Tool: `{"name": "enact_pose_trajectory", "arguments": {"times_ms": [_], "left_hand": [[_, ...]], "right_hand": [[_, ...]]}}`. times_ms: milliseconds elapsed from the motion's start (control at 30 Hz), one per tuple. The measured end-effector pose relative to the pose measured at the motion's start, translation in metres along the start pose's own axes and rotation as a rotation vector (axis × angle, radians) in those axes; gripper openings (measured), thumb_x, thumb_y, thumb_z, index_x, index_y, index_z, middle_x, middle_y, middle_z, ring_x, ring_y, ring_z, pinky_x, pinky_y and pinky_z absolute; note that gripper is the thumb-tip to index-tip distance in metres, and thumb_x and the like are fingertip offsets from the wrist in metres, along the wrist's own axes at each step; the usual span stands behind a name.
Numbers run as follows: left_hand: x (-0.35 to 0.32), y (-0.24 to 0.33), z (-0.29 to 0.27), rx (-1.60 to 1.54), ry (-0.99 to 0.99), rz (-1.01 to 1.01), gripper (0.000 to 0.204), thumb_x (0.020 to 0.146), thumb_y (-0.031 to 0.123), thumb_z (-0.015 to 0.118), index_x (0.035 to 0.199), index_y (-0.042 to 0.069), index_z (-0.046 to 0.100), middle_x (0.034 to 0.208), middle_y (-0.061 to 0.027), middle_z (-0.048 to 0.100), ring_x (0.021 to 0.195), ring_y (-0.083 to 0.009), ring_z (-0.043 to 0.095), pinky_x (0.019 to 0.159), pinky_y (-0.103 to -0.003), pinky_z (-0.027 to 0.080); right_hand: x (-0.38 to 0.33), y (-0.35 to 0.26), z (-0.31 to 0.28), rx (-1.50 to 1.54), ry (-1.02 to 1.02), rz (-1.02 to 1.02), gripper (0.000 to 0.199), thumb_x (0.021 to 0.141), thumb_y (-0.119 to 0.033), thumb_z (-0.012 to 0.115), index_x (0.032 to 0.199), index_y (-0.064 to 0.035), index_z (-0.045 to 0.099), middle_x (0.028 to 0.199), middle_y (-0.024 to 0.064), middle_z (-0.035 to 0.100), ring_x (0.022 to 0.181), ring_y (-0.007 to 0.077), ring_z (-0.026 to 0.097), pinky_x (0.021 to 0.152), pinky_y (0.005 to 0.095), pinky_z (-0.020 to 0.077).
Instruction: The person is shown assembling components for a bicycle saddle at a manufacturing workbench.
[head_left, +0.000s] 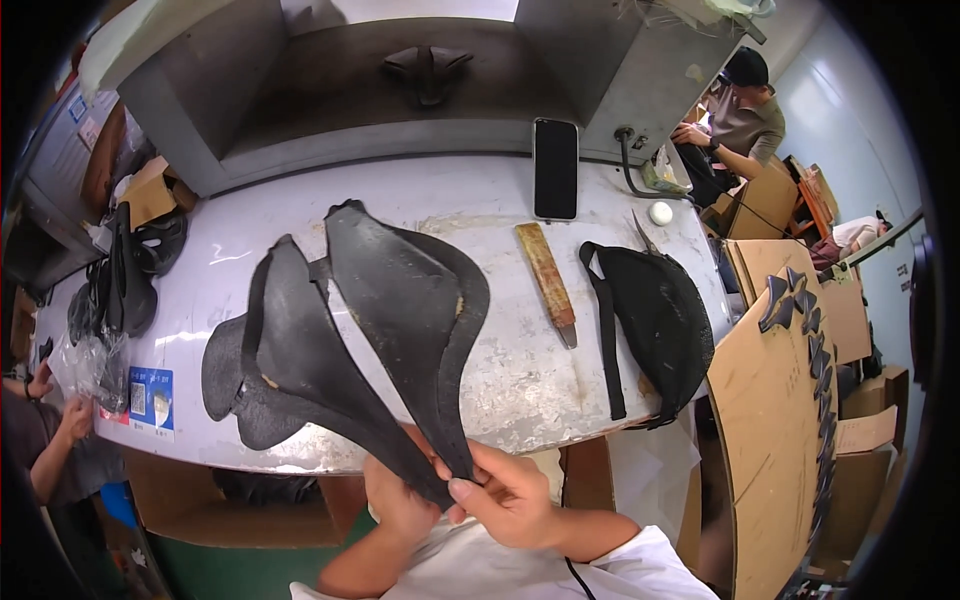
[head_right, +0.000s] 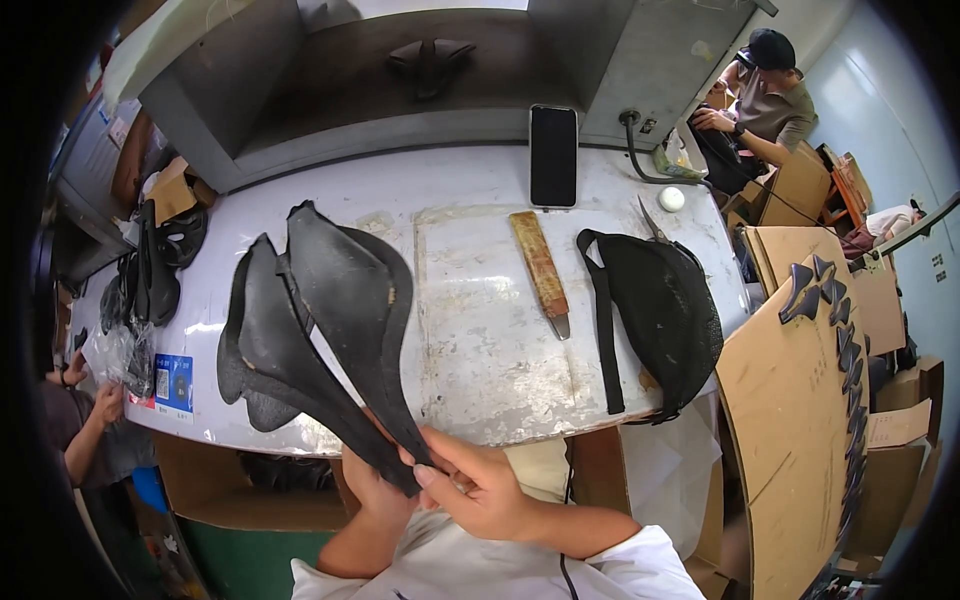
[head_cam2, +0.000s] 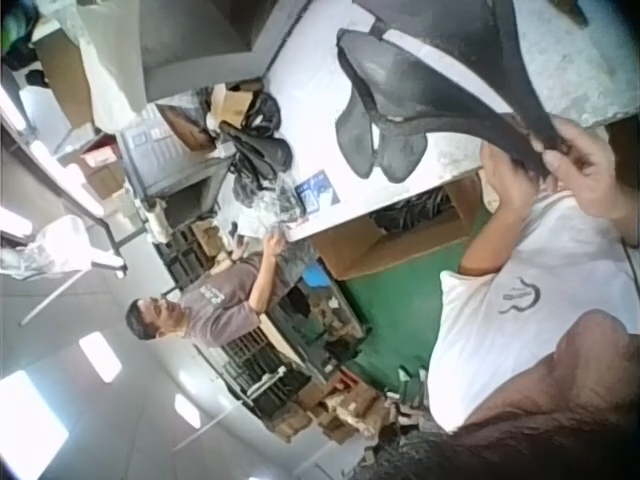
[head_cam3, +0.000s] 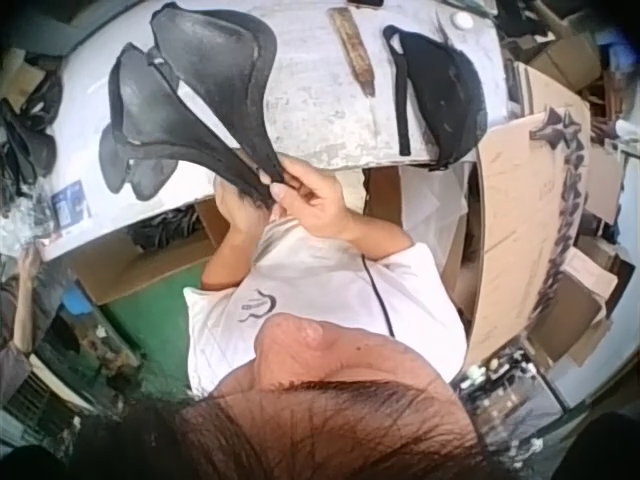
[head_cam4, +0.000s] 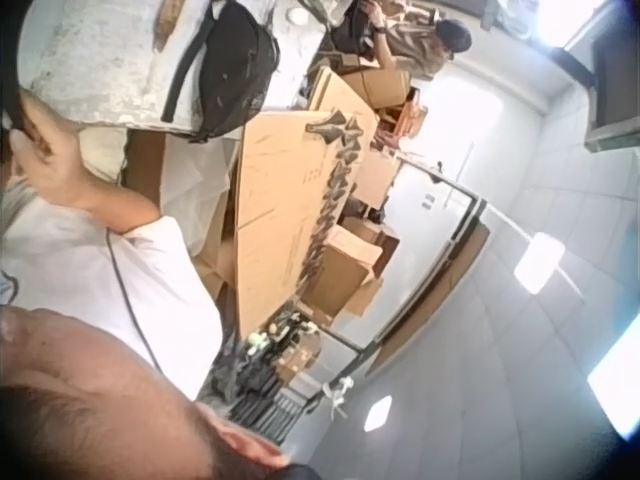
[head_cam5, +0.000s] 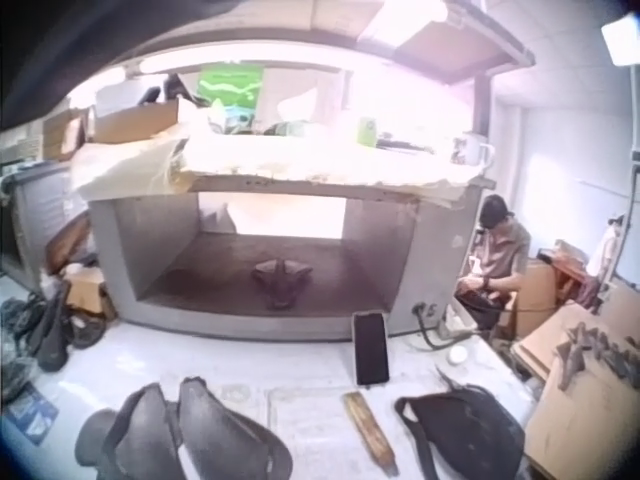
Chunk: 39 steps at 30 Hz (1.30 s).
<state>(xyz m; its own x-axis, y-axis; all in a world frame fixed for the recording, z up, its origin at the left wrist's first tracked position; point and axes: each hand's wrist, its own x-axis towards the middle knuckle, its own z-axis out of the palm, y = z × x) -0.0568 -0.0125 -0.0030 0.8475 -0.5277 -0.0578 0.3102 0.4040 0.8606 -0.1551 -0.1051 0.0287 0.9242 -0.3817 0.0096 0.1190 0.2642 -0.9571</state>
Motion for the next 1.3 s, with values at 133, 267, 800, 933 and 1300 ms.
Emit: {"name": "enact_pose_trajectory", "arguments": {"times_ms": [133, 267, 800, 933, 1300], "left_hand": [[-0.005, 0.005, -0.016, -0.798, -0.068, -0.562, 0.029, 0.1, 0.029, 0.042, 0.092, 0.005, 0.056, 0.068, -0.0023, 0.052, 0.05, -0.0123, 0.039, 0.047, -0.026, 0.037], [-0.014, -0.013, -0.052, -1.024, -0.281, -0.617, 0.023, 0.103, 0.029, 0.039, 0.102, 0.008, 0.047, 0.071, -0.0028, 0.048, 0.05, -0.0131, 0.041, 0.048, -0.026, 0.038], [0.007, 0.012, -0.021, 0.565, -0.328, 0.14, 0.019, 0.095, 0.009, 0.049, 0.078, 0.001, 0.056, 0.065, -0.0055, 0.054, 0.054, -0.0098, 0.048, 0.05, -0.021, 0.035], [0.028, 0.014, -0.001, 0.989, -0.466, 0.352, 0.022, 0.097, 0.015, 0.055, 0.09, -0.003, 0.066, 0.065, -0.0122, 0.059, 0.052, -0.0209, 0.052, 0.05, -0.033, 0.044], [0.035, -0.005, 0.047, 1.151, -0.543, 0.372, 0.023, 0.095, 0.016, 0.058, 0.09, -0.005, 0.066, 0.069, -0.0201, 0.061, 0.056, -0.0313, 0.055, 0.054, -0.038, 0.046]], "right_hand": [[0.006, -0.018, -0.007, 0.094, -0.158, 0.057, 0.039, 0.091, 0.009, 0.054, 0.129, 0.0135, 0.047, 0.105, 0.0179, 0.064, 0.076, 0.015, 0.064, 0.061, 0.0256, 0.0532], [0.021, -0.019, 0.007, -0.172, -0.39, -0.241, 0.039, 0.086, 0.004, 0.064, 0.123, 0.0114, 0.055, 0.098, 0.0184, 0.067, 0.068, 0.0165, 0.065, 0.062, 0.0297, 0.0517], [-0.039, -0.059, -0.113, -0.748, 0.415, -0.056, 0.01, 0.084, -0.006, 0.071, 0.086, 0.0036, 0.069, 0.07, 0.0095, 0.066, 0.057, 0.0133, 0.061, 0.052, 0.0254, 0.0469], [-0.089, -0.096, -0.219, -0.503, 0.906, -0.089, 0.013, 0.09, -0.01, 0.066, 0.097, 0.0011, 0.066, 0.077, 0.0054, 0.066, 0.066, 0.0104, 0.061, 0.059, 0.0235, 0.0484], [-0.154, -0.144, -0.437, 0.322, 1.163, -0.304, 0.018, 0.094, -0.008, 0.054, 0.107, 0.0042, 0.055, 0.097, 0.0157, 0.064, 0.097, 0.028, 0.066, 0.083, 0.0376, 0.0568]]}}
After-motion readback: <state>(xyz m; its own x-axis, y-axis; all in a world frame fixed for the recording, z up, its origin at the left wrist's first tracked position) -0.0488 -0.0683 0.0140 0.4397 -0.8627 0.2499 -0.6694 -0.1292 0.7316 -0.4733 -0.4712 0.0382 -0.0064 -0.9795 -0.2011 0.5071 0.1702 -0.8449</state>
